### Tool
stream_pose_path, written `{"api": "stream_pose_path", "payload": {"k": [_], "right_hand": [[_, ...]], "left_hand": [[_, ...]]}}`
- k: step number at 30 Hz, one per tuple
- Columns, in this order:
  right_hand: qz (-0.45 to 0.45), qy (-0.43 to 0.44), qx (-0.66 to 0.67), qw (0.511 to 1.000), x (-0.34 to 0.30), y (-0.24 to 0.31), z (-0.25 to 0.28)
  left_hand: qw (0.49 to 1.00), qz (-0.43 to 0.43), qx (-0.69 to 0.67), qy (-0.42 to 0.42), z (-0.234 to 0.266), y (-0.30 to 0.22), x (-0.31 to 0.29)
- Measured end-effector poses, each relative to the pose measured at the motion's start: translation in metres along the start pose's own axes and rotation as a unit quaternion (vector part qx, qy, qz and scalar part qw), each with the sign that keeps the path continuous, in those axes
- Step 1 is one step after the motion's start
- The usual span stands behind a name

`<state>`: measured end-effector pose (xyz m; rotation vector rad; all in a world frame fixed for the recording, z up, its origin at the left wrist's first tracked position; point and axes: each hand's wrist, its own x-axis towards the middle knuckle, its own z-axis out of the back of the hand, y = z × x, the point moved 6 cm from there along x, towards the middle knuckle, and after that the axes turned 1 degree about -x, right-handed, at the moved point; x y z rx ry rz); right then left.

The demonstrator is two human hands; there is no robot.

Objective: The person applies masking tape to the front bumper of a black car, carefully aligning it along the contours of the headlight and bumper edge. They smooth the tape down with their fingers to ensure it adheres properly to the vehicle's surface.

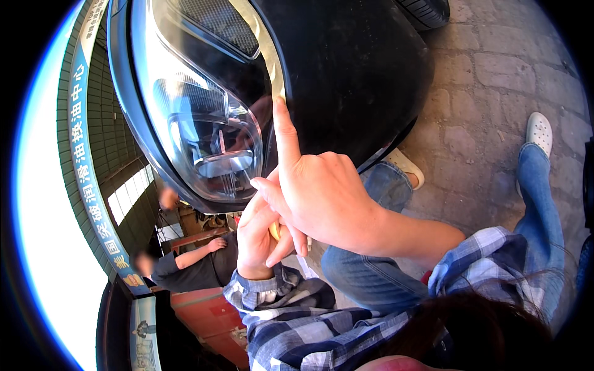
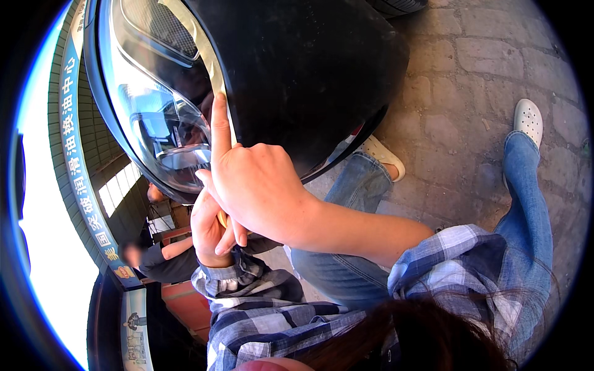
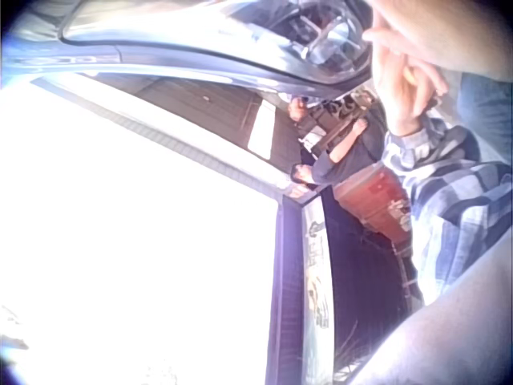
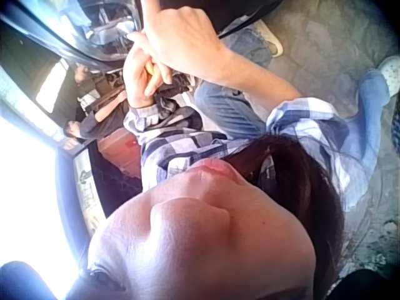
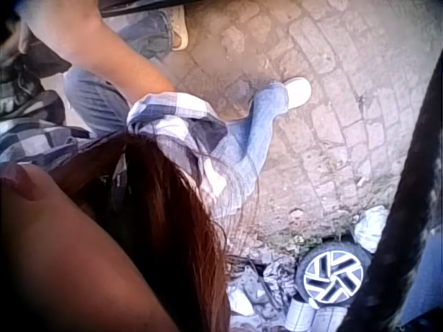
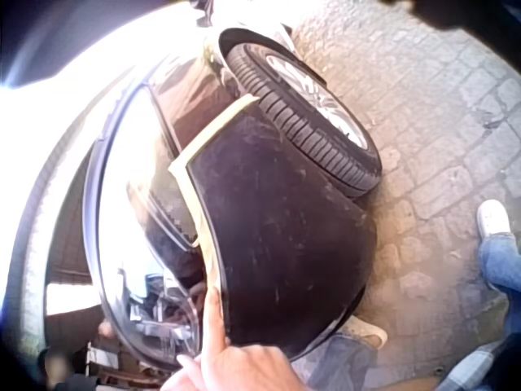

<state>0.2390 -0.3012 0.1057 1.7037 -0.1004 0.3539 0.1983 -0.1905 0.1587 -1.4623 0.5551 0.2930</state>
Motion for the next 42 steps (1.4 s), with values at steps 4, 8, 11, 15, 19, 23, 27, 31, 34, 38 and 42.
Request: {"api": "stream_pose_path", "payload": {"k": [4, 8, 11, 15, 19, 23, 27, 31, 34, 38, 42], "right_hand": [[-0.002, -0.005, 0.003, 1.0, 0.0007, -0.0027, 0.001], [-0.009, 0.008, 0.044, 0.999, 0.0029, -0.004, 0.0005], [-0.024, 0.029, 0.088, 0.995, 0.0028, -0.003, 0.002], [-0.022, 0.017, 0.124, 0.992, 0.0031, -0.0044, 0.0039], [-0.015, -0.002, 0.109, 0.994, 0.0027, -0.0055, 0.003], [-0.015, 0.013, 0.092, 0.996, 0.001, -0.003, 0.0027], [-0.011, 0.015, 0.084, 0.996, 0.0007, -0.0015, 0.003], [0.027, -0.025, 0.07, 0.997, -0.0007, 0.0006, 0.0046], [0.017, -0.01, 0.064, 0.998, -0.0004, -0.0004, 0.004], [-0.017, 0.026, 0.078, 0.996, 0.0003, -0.0008, 0.0045], [-0.007, 0.008, 0.09, 0.996, 0.0013, -0.0021, 0.0052]], "left_hand": [[1.0, 0.005, 0.006, -0.005, -0.0005, 0.0, 0.0017], [0.999, -0.005, 0.011, -0.04, 0.0004, 0.0001, 0.001], [0.999, -0.002, 0.008, -0.031, -0.0006, 0.0001, 0.0001], [0.999, -0.001, -0.004, -0.046, -0.0019, 0.0012, 0.0015], [1.0, 0.008, -0.023, 0.001, -0.0009, 0.0024, 0.0007], [0.999, 0.01, -0.041, 0.009, -0.001, 0.0043, -0.0018], [0.998, 0.006, -0.055, 0.018, 0.0021, 0.0059, -0.0041], [0.997, -0.005, -0.064, 0.031, 0.0033, 0.0066, -0.0051], [0.998, 0.0, -0.06, 0.021, 0.0045, 0.0074, -0.0036], [0.999, 0.007, -0.044, -0.013, 0.0028, 0.0068, -0.0015], [1.0, 0.002, -0.023, 0.004, 0.0036, 0.0067, -0.0006]]}}
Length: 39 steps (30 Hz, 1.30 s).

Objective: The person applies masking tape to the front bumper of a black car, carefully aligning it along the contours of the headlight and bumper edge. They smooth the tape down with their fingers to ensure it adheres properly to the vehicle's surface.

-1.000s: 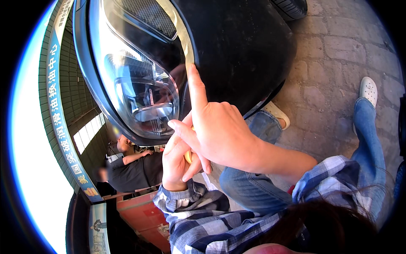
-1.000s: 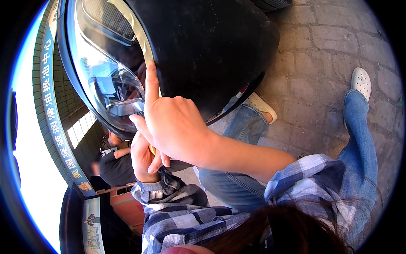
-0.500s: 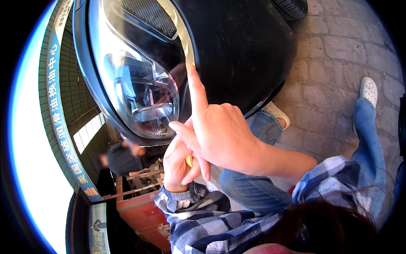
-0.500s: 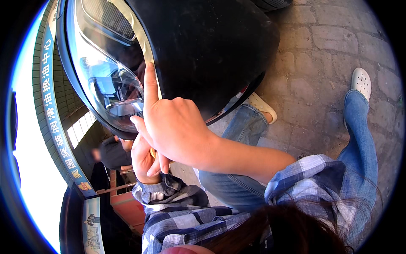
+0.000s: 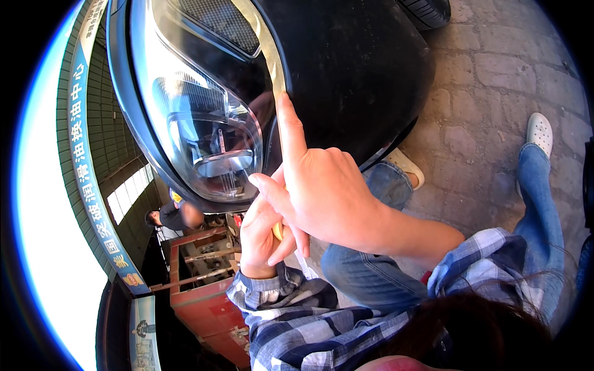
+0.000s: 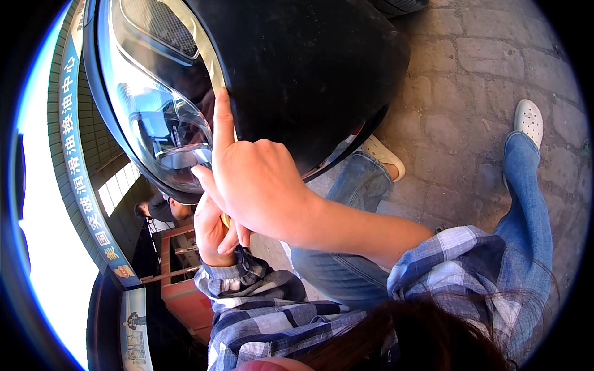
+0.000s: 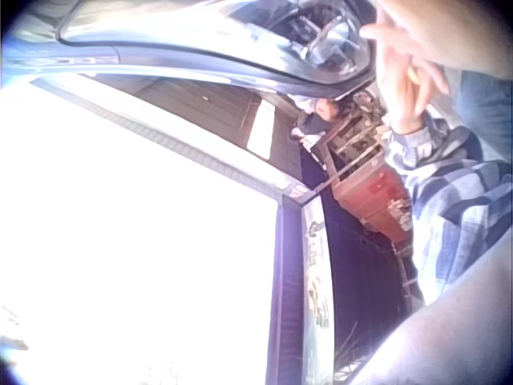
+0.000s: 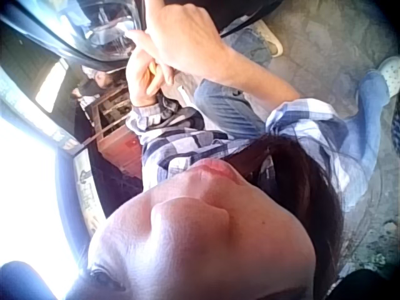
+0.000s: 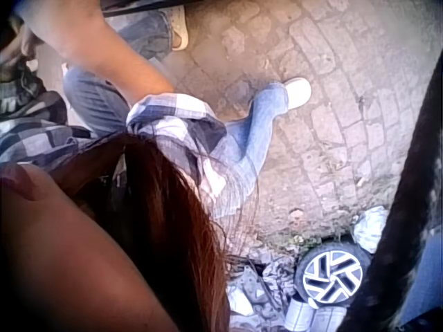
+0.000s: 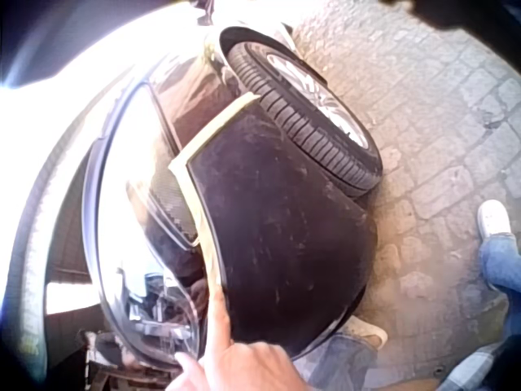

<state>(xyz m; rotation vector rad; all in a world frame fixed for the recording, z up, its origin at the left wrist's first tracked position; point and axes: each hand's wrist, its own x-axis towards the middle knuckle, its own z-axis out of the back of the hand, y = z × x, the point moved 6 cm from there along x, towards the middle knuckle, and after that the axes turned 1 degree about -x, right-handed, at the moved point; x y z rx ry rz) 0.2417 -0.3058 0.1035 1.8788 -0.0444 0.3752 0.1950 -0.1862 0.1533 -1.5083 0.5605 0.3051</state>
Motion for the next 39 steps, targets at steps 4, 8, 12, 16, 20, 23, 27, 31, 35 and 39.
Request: {"api": "stream_pose_path", "payload": {"k": [4, 8, 12, 16, 20, 23, 27, 31, 35, 39], "right_hand": [[-0.019, 0.017, 0.05, 0.998, 0.001, -0.002, 0.001], [0.004, 0.008, 0.113, 0.994, 0.001, -0.001, -0.002], [0.029, -0.022, 0.13, 0.991, 0.003, -0.005, -0.005], [0.033, -0.026, 0.17, 0.984, 0.004, -0.005, -0.007], [0.033, -0.035, 0.241, 0.969, 0.005, -0.005, -0.008], [0.022, -0.042, 0.311, 0.949, 0.004, -0.003, -0.006], [0.033, -0.084, 0.351, 0.932, -0.001, -0.009, -0.014], [0.047, -0.118, 0.303, 0.944, -0.009, 0.001, -0.019], [0.104, -0.188, 0.258, 0.942, -0.013, 0.002, 0.004], [0.155, -0.291, 0.057, 0.942, 0.018, -0.023, 0.065]], "left_hand": [[0.999, -0.005, 0.032, -0.014, -0.003, -0.001, 0.001], [0.999, -0.006, 0.05, -0.017, -0.002, -0.001, 0.0], [0.997, -0.006, 0.047, -0.058, -0.004, -0.001, 0.002], [0.997, -0.005, 0.064, -0.05, 0.0, -0.004, 0.001], [0.996, -0.023, 0.068, -0.048, 0.002, -0.004, 0.001], [0.988, -0.054, 0.107, -0.097, -0.003, -0.007, 0.001], [0.981, -0.039, 0.158, -0.103, -0.006, -0.008, -0.004], [0.97, -0.055, 0.179, -0.152, -0.006, -0.024, -0.005], [0.978, 0.001, 0.192, -0.076, -0.002, -0.028, -0.004], [0.984, -0.017, 0.178, -0.026, -0.006, -0.027, -0.007]]}}
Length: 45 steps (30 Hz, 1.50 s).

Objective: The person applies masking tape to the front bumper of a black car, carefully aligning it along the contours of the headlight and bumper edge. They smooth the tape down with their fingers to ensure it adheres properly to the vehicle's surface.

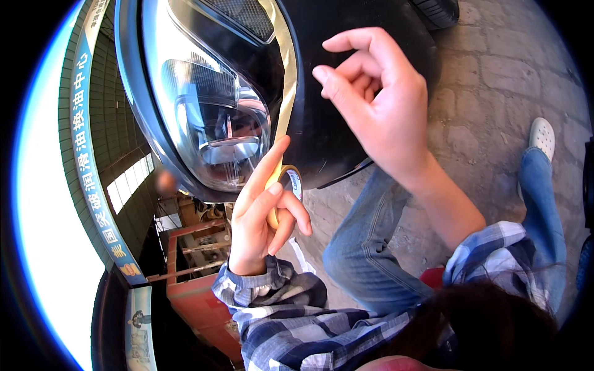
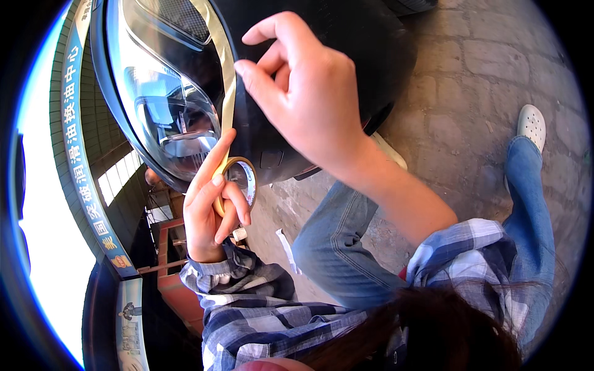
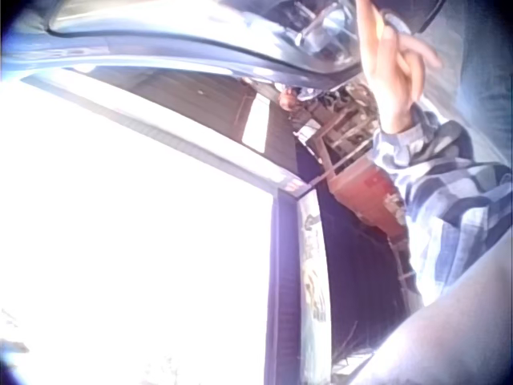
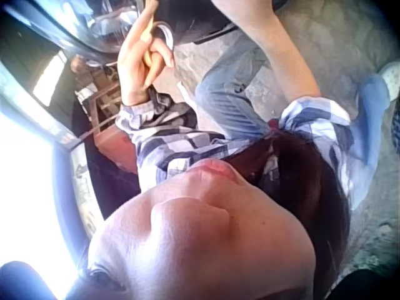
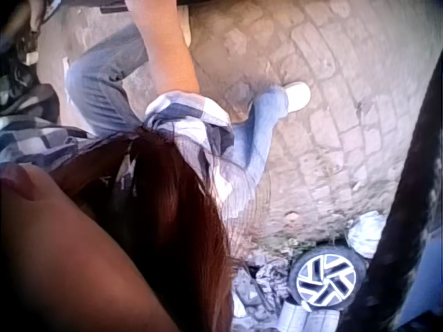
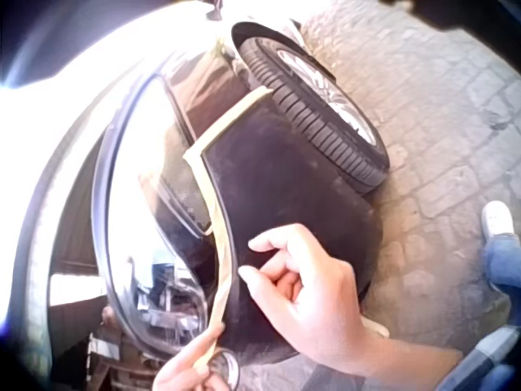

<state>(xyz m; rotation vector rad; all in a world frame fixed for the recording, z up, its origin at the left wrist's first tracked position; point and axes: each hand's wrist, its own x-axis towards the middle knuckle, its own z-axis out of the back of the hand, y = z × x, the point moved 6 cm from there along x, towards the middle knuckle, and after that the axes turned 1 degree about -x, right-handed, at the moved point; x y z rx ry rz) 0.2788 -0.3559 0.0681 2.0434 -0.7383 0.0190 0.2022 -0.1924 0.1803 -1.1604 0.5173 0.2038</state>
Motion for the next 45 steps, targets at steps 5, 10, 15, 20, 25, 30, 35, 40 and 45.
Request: {"api": "stream_pose_path", "payload": {"k": [5, 10, 15, 20, 25, 30, 35, 40, 45], "right_hand": [[0.238, 0.083, -0.156, 0.955, 0.054, 0.024, 0.015], [0.35, 0.217, -0.206, 0.888, 0.063, 0.037, -0.006], [0.445, 0.229, -0.279, 0.82, 0.063, 0.041, -0.025], [0.526, 0.247, -0.306, 0.754, 0.06, 0.053, -0.034], [0.592, 0.264, -0.319, 0.692, 0.059, 0.057, -0.042], [0.569, 0.32, -0.296, 0.697, 0.064, 0.06, -0.045], [0.573, 0.309, -0.361, 0.667, 0.056, 0.069, -0.046], [0.568, 0.31, -0.345, 0.68, 0.058, 0.06, -0.05], [0.581, 0.305, -0.335, 0.676, 0.057, 0.063, -0.046]], "left_hand": [[0.999, -0.016, 0.013, -0.031, -0.009, -0.008, 0.0], [1.0, -0.006, 0.007, -0.025, -0.008, -0.006, 0.004], [1.0, 0.009, -0.018, 0.021, -0.008, -0.004, -0.001], [1.0, 0.004, -0.012, 0.012, -0.006, -0.004, -0.002], [1.0, 0.004, 0.001, 0.016, -0.008, -0.004, 0.0], [1.0, 0.014, 0.0, 0.019, -0.01, -0.007, 0.0], [0.999, 0.014, 0.035, 0.012, -0.01, -0.013, -0.008], [0.996, 0.043, 0.074, 0.026, -0.02, -0.015, -0.014], [0.982, 0.075, 0.157, 0.079, -0.055, -0.006, -0.012]]}}
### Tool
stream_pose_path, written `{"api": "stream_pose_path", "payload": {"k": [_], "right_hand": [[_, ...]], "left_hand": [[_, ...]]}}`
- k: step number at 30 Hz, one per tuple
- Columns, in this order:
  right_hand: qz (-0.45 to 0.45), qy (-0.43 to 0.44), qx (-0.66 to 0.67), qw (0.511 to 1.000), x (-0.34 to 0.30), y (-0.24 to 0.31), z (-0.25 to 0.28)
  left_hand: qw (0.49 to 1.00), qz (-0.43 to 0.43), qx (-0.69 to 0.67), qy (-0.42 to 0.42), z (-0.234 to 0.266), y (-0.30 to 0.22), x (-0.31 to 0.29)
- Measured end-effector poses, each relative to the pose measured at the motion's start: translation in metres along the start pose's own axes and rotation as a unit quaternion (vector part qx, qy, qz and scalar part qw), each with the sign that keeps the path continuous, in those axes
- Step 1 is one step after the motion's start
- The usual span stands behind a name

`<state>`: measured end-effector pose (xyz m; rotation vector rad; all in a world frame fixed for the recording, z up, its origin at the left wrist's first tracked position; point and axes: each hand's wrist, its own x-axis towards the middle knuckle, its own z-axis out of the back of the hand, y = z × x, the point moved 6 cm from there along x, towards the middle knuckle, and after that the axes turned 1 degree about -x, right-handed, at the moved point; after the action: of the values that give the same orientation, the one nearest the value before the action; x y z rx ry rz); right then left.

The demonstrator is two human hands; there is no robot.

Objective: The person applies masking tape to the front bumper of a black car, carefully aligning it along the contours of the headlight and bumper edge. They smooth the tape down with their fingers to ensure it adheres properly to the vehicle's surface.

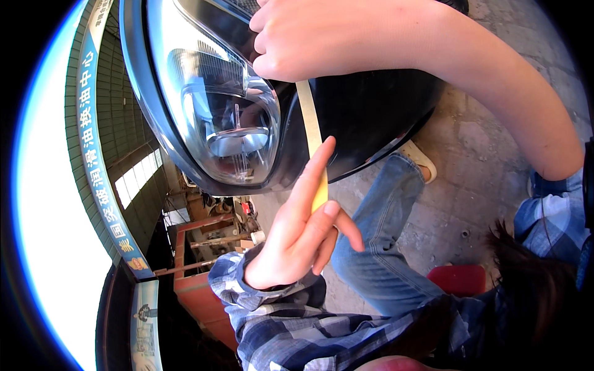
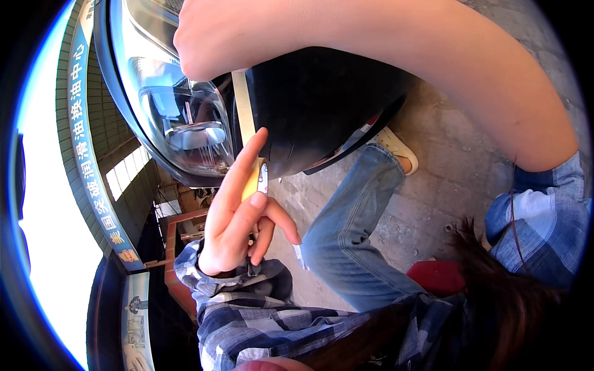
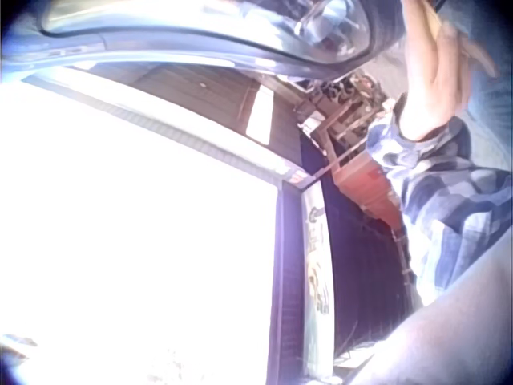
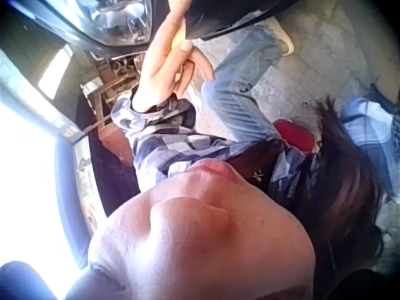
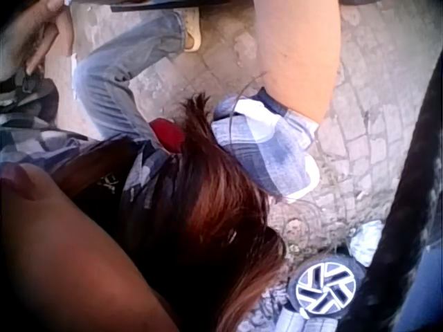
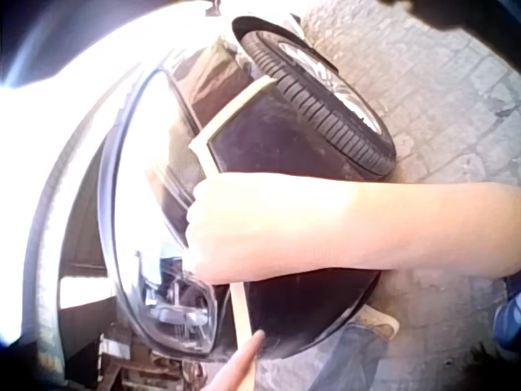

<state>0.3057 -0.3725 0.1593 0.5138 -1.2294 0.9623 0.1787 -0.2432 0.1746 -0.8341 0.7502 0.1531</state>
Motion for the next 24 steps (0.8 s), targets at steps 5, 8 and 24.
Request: {"api": "stream_pose_path", "payload": {"k": [5, 8, 24], "right_hand": [[0.005, -0.023, 0.046, 0.999, 0.0, 0.001, -0.002], [0.018, -0.04, 0.081, 0.996, -0.001, 0.001, -0.002], [-0.009, -0.046, 0.099, 0.994, -0.001, -0.002, -0.018]], "left_hand": [[0.959, -0.048, 0.276, -0.036, -0.012, 0.014, 0.023], [0.874, -0.095, 0.471, -0.074, -0.012, 0.028, 0.028], [0.929, 0.006, 0.301, -0.215, 0.056, 0.017, -0.005]]}}
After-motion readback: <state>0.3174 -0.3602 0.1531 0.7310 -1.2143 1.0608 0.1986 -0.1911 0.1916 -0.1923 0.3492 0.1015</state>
